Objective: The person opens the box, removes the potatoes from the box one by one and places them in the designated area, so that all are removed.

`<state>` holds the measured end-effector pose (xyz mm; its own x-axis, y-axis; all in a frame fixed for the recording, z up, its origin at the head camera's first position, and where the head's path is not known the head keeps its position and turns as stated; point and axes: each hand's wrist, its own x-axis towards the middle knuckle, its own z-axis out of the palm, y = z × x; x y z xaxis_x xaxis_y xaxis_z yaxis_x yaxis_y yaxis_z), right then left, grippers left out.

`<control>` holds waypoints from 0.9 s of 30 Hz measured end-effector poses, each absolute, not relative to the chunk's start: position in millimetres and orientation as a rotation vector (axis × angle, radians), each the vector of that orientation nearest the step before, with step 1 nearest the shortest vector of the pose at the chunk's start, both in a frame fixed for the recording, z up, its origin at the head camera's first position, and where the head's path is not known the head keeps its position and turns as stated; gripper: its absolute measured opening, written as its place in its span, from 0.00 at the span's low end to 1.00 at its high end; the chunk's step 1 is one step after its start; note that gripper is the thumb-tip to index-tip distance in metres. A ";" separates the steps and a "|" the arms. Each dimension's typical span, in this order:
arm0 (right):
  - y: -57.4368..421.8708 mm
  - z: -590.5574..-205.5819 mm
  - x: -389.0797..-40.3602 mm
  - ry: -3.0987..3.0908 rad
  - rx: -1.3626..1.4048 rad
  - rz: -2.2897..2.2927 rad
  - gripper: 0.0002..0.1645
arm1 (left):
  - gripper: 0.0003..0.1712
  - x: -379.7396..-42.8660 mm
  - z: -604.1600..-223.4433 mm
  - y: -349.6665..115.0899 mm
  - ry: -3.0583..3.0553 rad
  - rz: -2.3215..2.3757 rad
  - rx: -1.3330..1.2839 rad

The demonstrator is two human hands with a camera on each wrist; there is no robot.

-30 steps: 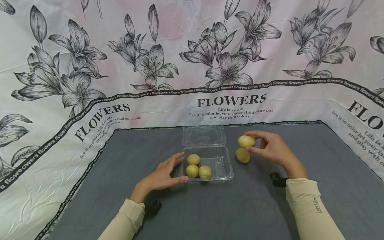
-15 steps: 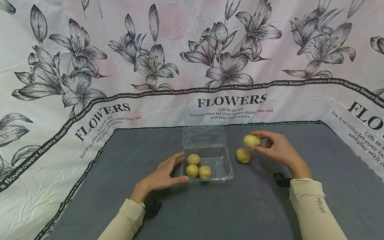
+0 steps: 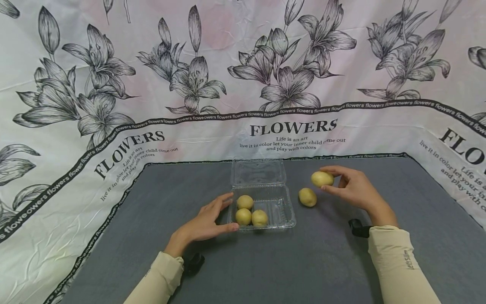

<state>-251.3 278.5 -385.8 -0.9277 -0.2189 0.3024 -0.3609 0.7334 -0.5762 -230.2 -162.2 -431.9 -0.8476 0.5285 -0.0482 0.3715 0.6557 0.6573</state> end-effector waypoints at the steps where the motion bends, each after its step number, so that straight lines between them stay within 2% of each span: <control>1: 278.9 -386.1 -251.4 -2.726 0.459 0.970 0.28 | 0.55 -230.2 -431.8 -162.2 2.637 0.971 0.728; 27: 283.5 -392.5 -253.0 -2.788 0.442 0.966 0.29 | 0.55 -230.3 -432.6 -162.5 2.635 0.971 0.715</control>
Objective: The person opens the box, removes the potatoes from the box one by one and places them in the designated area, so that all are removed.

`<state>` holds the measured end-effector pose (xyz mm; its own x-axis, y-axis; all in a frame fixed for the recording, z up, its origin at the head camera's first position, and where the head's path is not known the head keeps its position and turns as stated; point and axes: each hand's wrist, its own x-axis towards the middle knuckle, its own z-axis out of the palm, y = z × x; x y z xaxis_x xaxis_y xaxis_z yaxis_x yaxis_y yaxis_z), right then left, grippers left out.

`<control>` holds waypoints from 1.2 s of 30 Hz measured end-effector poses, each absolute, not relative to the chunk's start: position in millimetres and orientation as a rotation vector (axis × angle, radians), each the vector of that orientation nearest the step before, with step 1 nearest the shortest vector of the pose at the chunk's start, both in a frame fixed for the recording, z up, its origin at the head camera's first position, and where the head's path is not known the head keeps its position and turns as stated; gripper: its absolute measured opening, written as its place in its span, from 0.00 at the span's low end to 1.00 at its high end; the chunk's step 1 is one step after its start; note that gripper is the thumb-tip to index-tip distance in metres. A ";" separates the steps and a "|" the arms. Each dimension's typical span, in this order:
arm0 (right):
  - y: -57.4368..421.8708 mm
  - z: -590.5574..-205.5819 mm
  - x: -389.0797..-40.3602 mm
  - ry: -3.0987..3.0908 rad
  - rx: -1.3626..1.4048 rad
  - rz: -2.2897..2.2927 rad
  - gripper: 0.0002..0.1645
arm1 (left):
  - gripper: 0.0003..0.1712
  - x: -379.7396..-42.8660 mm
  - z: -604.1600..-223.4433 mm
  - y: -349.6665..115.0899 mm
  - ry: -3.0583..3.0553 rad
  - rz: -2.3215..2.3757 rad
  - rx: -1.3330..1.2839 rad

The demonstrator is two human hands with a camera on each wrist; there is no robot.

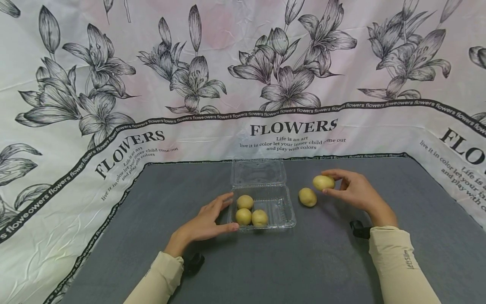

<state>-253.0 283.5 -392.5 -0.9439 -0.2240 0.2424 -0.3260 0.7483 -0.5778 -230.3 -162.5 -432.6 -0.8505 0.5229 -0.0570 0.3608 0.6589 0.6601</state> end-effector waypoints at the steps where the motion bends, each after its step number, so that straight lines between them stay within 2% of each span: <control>1: 283.9 -392.8 -253.0 -2.789 0.442 0.967 0.29 | 0.55 -230.3 -432.7 -162.6 2.634 0.972 0.715; 36: 297.9 -408.7 -255.8 -2.876 0.498 1.063 0.29 | 0.55 -230.3 -432.8 -162.5 2.625 0.984 0.699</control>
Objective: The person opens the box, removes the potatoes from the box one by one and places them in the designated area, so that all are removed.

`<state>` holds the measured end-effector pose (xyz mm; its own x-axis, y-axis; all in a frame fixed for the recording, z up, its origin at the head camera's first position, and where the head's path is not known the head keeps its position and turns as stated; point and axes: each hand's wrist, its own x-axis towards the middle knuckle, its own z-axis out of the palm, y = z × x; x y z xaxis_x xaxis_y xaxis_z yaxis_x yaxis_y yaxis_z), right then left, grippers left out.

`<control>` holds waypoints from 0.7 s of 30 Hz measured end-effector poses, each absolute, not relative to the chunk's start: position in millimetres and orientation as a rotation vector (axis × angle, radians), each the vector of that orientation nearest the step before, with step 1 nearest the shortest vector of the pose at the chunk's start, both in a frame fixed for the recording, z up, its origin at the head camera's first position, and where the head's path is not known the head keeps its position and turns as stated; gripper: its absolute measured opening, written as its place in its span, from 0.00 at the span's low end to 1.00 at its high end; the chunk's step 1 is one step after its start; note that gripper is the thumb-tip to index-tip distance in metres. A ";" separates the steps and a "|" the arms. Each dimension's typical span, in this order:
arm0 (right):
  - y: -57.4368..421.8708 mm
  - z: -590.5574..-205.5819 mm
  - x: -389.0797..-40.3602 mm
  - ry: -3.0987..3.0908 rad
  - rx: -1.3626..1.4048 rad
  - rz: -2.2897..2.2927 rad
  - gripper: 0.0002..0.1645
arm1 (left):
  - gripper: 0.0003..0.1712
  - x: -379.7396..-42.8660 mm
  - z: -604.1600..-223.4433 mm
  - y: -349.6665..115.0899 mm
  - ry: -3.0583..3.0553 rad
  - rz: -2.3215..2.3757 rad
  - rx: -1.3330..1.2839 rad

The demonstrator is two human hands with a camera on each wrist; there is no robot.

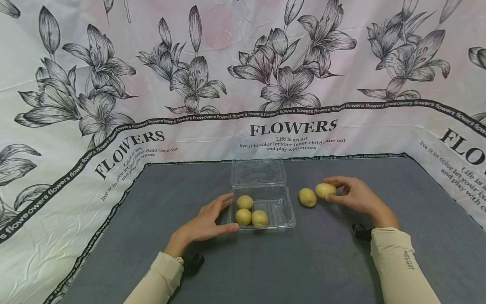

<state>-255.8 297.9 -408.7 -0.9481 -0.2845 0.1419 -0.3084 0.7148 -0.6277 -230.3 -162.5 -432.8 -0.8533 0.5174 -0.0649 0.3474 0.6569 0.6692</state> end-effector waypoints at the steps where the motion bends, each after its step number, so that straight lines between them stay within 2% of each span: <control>1: 298.1 -409.2 -256.0 -2.879 0.499 1.062 0.30 | 0.55 -230.3 -432.8 -162.5 2.626 0.983 0.699; 21: 298.8 -417.7 -259.5 -2.918 0.481 1.101 0.31 | 0.56 -231.4 -433.4 -162.6 2.629 0.966 0.691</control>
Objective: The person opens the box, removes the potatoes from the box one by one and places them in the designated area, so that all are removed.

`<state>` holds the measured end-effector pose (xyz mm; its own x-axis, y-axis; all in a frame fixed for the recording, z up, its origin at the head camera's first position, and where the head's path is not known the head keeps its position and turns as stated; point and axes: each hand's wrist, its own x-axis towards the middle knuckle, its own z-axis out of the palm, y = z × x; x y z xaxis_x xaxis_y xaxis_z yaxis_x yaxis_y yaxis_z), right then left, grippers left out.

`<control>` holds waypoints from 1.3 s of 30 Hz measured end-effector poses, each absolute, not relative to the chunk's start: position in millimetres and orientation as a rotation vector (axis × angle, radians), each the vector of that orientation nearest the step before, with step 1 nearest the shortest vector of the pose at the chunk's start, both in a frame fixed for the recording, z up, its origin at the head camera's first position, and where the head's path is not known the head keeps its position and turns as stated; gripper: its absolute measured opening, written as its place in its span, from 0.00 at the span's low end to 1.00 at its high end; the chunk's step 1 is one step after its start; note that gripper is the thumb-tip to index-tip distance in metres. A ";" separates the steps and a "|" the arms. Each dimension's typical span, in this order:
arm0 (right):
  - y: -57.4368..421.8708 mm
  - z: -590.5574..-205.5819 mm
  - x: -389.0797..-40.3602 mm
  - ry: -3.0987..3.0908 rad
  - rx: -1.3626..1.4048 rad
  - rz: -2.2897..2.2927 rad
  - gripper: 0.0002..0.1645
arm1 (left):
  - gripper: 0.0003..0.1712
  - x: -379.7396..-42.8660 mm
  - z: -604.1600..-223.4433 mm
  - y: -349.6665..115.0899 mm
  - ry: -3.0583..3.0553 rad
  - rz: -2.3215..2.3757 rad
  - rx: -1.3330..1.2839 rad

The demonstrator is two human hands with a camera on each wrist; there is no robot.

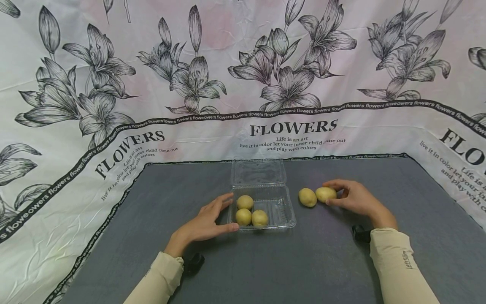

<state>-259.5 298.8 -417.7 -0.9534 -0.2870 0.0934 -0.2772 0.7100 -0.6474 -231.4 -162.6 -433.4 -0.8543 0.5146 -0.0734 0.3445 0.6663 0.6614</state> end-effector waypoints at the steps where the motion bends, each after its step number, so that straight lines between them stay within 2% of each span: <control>1: 298.9 -417.7 -259.4 2.890 -0.476 -1.095 0.31 | 0.56 -231.3 -433.5 -162.6 2.629 0.970 0.694; 39: 300.3 -413.1 -258.0 2.856 -0.483 -1.084 0.35 | 0.56 -229.8 -432.2 -162.1 2.631 0.973 0.697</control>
<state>-258.0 300.3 -413.1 -0.9500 -0.3055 0.0648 -0.2715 0.7057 -0.6544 -229.8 -162.1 -432.2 -0.8541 0.5158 -0.0662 0.3485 0.6623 0.6633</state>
